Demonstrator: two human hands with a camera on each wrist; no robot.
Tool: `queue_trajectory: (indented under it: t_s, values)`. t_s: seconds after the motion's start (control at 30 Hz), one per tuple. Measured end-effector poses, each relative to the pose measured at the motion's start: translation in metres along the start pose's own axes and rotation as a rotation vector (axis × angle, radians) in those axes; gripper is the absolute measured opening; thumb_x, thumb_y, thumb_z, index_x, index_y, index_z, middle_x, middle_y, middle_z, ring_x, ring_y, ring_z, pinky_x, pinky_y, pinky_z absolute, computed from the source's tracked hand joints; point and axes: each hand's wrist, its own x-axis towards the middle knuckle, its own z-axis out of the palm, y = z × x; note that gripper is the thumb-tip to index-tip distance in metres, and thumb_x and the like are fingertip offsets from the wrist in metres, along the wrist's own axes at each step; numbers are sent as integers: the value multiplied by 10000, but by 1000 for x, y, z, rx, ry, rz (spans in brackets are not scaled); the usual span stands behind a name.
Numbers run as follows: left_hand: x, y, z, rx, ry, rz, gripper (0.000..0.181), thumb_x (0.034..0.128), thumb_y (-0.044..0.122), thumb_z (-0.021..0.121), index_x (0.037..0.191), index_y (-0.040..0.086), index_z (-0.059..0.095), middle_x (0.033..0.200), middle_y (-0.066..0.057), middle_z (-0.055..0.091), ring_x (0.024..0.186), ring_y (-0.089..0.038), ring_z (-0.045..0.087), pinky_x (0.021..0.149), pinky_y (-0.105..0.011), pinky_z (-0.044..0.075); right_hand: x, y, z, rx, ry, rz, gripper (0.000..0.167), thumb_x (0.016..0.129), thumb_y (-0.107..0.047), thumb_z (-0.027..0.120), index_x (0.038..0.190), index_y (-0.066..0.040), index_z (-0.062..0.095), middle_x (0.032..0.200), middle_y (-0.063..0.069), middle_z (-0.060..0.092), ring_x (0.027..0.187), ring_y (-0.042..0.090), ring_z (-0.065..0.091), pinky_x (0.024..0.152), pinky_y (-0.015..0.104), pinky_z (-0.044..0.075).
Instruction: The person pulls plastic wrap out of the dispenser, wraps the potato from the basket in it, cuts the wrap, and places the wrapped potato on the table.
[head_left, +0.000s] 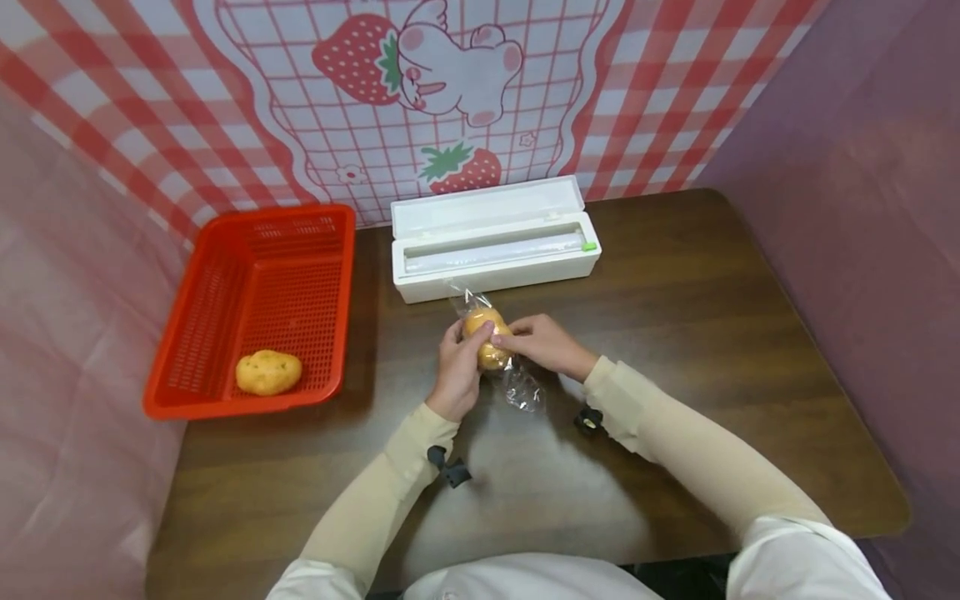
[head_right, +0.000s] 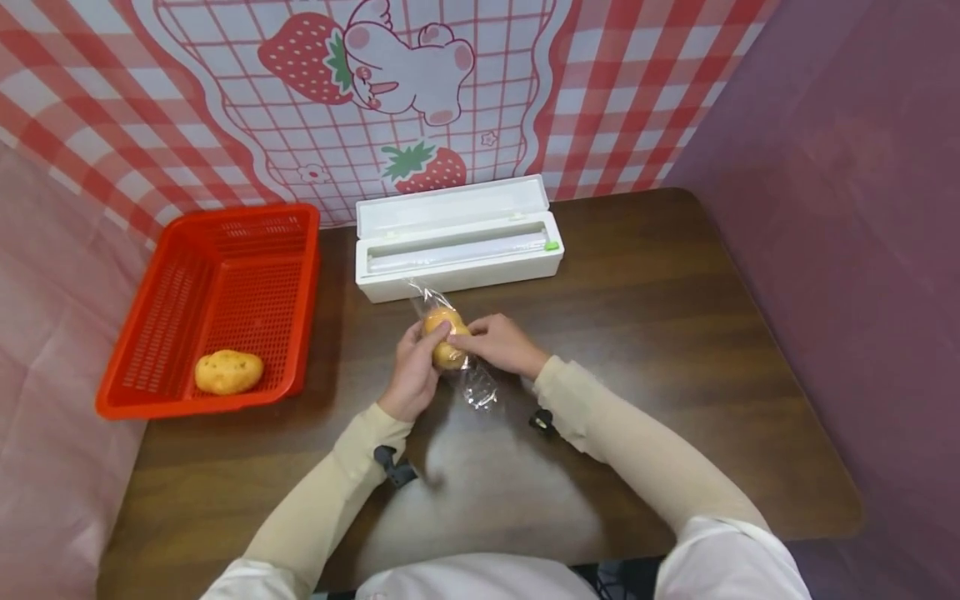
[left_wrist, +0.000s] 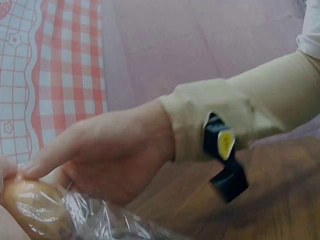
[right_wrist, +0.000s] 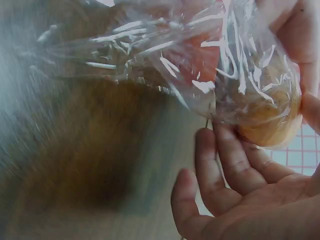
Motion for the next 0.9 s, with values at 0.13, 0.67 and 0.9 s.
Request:
queue_trajectory:
  t_s: [0.13, 0.67, 0.9]
  values:
    - [2, 5, -3, 25, -30, 35, 756, 918, 50, 686, 1536, -47, 260, 1404, -251, 499, 1205, -339, 577, 991, -379, 510, -12, 5, -3, 120, -122, 52, 648, 953, -354, 660, 1405, 82, 503, 1299, 232, 625, 1161, 334, 614, 989, 468, 494]
    - [-3, 24, -2, 116, -124, 89, 701, 925, 68, 708, 1521, -26, 351, 1352, -254, 569, 1141, -304, 632, 962, -360, 529, -34, 12, 32, 418, -228, -10, 348, 1068, -130, 446, 1259, 105, 616, 990, 153, 736, 902, 261, 700, 794, 398, 568]
    - [-2, 41, -8, 88, -213, -15, 506, 986, 146, 646, 1424, -49, 485, 1223, -195, 620, 991, -235, 670, 868, -352, 571, -37, 11, 38, 386, -243, -57, 304, 1059, -115, 462, 1158, 71, 682, 867, 124, 715, 840, 255, 678, 747, 354, 544]
